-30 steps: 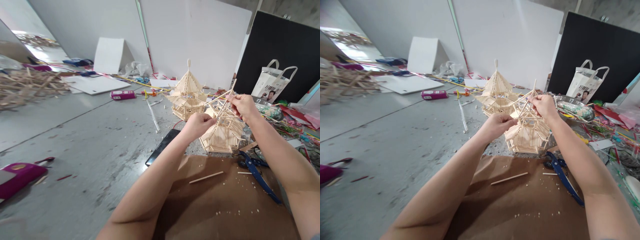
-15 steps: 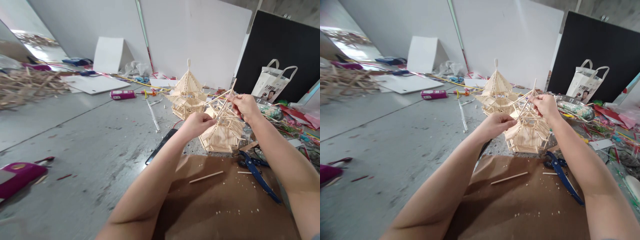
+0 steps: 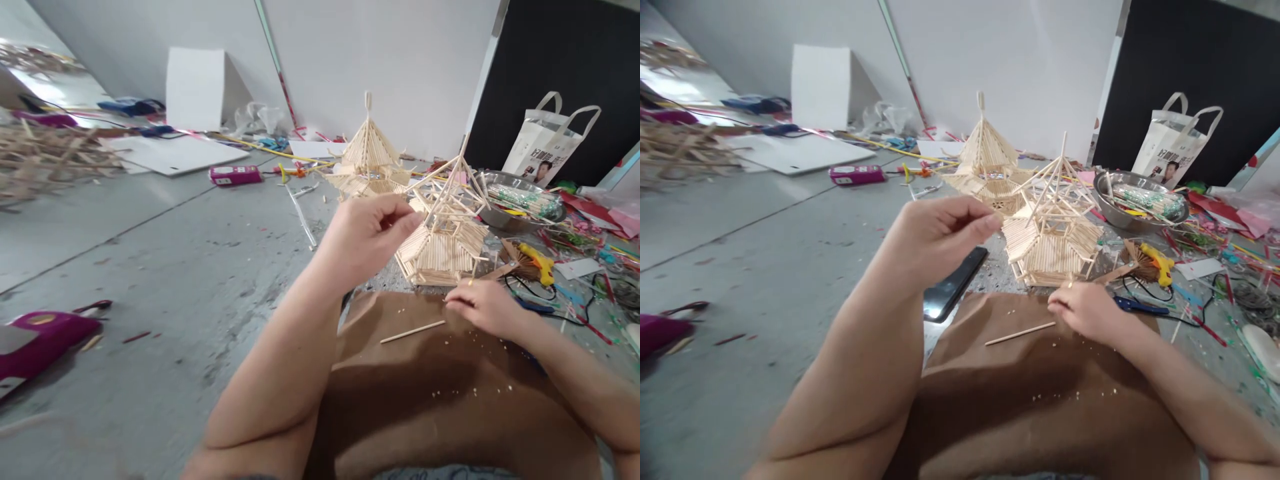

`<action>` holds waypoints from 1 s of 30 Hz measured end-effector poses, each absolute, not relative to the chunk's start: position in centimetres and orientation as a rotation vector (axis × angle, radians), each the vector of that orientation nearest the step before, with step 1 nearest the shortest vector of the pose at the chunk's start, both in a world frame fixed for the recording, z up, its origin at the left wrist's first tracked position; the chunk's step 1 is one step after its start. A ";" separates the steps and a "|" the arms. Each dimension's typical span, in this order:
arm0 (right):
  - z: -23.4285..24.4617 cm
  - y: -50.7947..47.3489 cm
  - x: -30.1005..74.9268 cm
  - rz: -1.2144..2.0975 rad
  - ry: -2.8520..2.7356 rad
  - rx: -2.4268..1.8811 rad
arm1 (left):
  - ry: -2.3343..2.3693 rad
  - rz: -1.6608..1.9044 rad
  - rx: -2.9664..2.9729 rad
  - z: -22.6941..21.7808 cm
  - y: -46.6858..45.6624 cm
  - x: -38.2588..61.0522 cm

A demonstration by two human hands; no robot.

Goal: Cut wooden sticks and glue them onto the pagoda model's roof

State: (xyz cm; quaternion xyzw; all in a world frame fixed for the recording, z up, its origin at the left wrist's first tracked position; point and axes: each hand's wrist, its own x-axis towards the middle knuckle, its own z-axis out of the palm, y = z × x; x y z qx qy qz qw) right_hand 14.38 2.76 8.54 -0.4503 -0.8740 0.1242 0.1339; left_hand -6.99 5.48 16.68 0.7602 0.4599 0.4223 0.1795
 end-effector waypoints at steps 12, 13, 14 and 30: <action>3.2 2.4 12.5 0.322 -2.862 -1.574 | 1.139 0.212 2.706 13.7 3.6 -3.3; 3.5 2.4 12.7 0.319 -2.850 -1.586 | 1.142 0.156 2.739 13.1 3.4 -3.1; 3.9 2.3 13.0 0.319 -2.831 -1.602 | 1.135 0.121 2.772 12.6 3.3 -3.0; 8.1 3.0 18.2 0.402 -2.067 -1.502 | 1.103 -0.232 2.782 11.1 5.0 -3.2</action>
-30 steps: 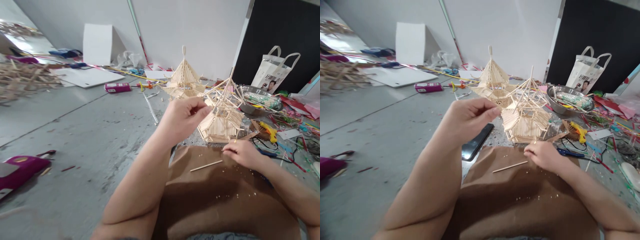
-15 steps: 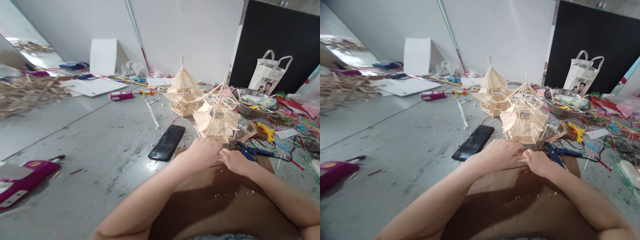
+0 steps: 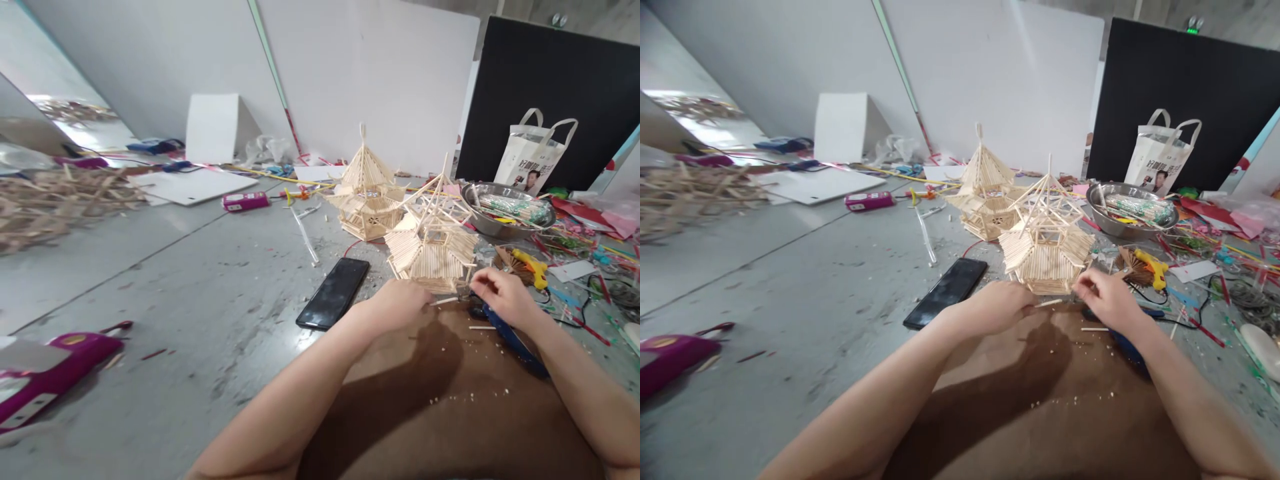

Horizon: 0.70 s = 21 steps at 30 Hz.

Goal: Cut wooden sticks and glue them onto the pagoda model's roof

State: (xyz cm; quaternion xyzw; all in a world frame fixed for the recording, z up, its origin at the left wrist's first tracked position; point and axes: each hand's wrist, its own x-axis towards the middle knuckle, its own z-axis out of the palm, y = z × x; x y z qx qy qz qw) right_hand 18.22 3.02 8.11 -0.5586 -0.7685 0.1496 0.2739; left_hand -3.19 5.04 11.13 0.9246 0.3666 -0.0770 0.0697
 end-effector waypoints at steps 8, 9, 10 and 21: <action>5.3 8.7 20.9 -0.163 -2.067 -1.489 | 0.934 -0.076 2.764 11.2 6.0 -3.8; 5.1 9.1 20.7 -0.240 -2.123 -1.483 | 0.922 -0.071 2.766 11.3 6.0 -3.9; 4.9 9.5 20.5 -0.311 -2.169 -1.477 | 0.914 -0.067 2.767 11.3 6.1 -4.0; 4.3 10.0 19.3 -0.648 -2.360 -1.316 | 1.012 -0.058 2.704 10.5 8.2 -5.5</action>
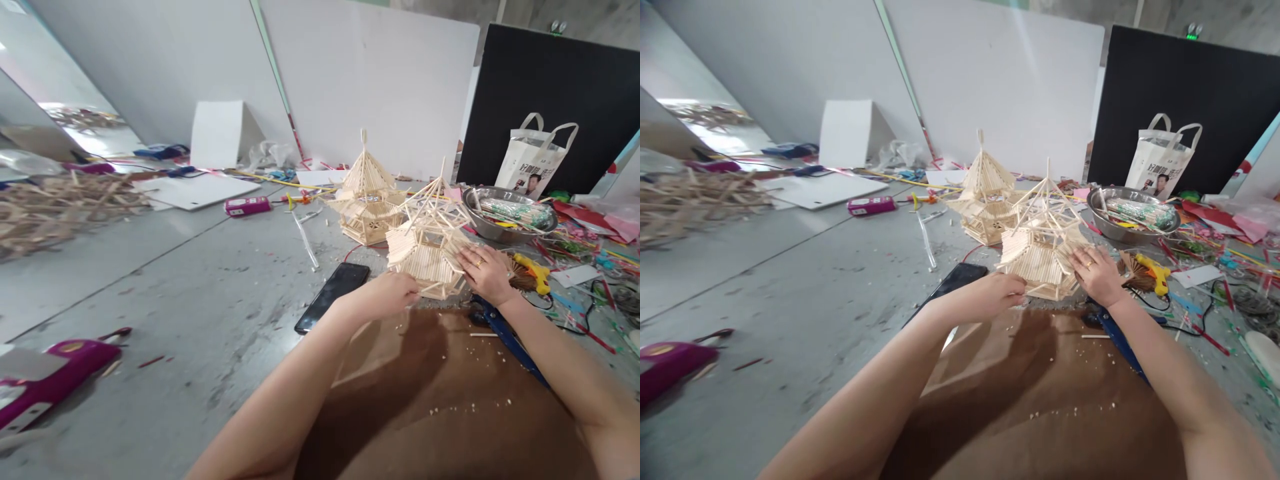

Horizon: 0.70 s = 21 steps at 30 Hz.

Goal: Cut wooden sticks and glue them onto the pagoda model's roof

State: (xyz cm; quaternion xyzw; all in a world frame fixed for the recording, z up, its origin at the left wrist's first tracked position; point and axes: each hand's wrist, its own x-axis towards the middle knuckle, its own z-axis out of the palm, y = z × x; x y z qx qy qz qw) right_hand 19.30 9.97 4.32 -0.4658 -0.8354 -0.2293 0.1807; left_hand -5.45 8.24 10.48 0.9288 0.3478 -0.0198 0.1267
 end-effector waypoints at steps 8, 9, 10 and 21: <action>4.1 8.8 18.1 -0.649 -2.420 -1.178 | 1.026 0.039 2.546 10.9 9.5 -6.8; 4.1 8.7 17.9 -0.635 -2.426 -1.168 | 1.030 0.059 2.537 10.8 9.8 -7.0; 4.1 8.5 17.6 -0.622 -2.431 -1.159 | 1.036 0.077 2.530 10.6 10.1 -7.3; 5.2 6.6 14.3 -0.573 -2.449 -1.187 | 1.153 0.080 2.480 10.9 11.1 -8.5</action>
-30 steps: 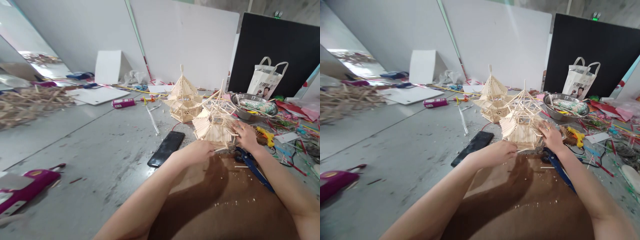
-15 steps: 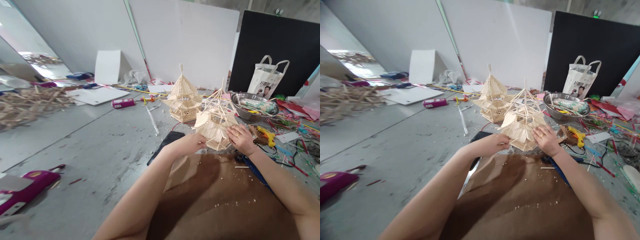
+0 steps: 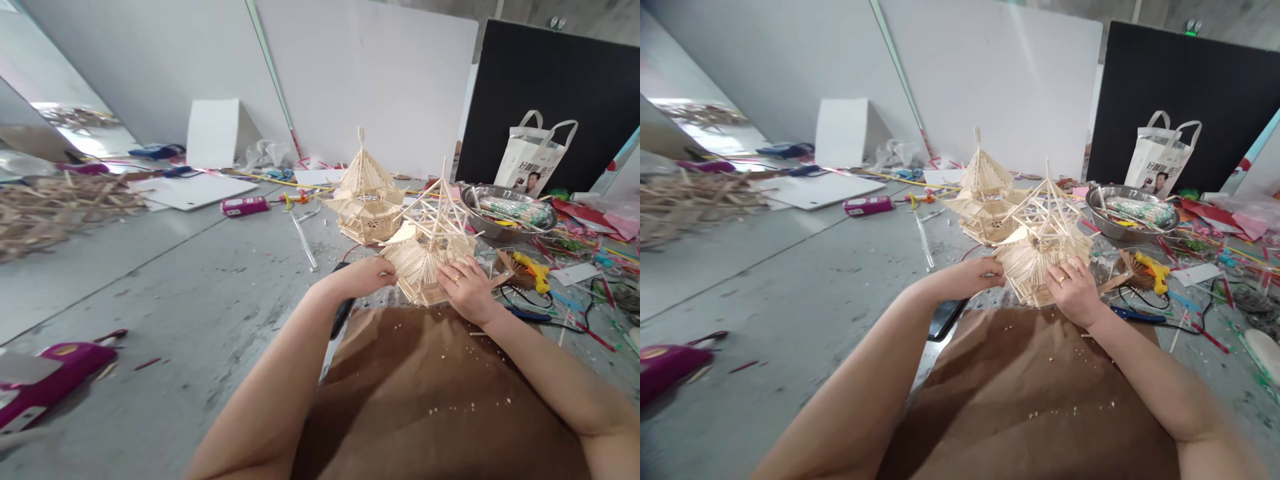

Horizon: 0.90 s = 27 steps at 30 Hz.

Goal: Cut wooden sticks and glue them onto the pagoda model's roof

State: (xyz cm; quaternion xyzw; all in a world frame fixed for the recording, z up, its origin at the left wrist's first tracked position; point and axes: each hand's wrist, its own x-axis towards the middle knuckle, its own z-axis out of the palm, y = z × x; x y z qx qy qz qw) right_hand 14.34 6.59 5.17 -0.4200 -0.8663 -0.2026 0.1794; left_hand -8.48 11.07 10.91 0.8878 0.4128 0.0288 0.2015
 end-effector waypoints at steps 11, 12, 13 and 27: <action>8.3 6.3 26.0 -0.290 -1.651 -2.191 | 1.199 0.370 2.272 15.2 6.5 -8.3; 8.0 6.5 27.5 -0.171 -1.576 -2.427 | 1.184 0.408 2.224 15.3 6.2 -7.8; 7.6 6.8 28.8 -0.057 -1.568 -2.580 | 1.162 0.427 2.187 15.3 6.0 -7.3; 3.6 8.3 32.4 0.036 -1.352 -2.857 | 0.740 0.527 2.298 13.3 5.9 -2.3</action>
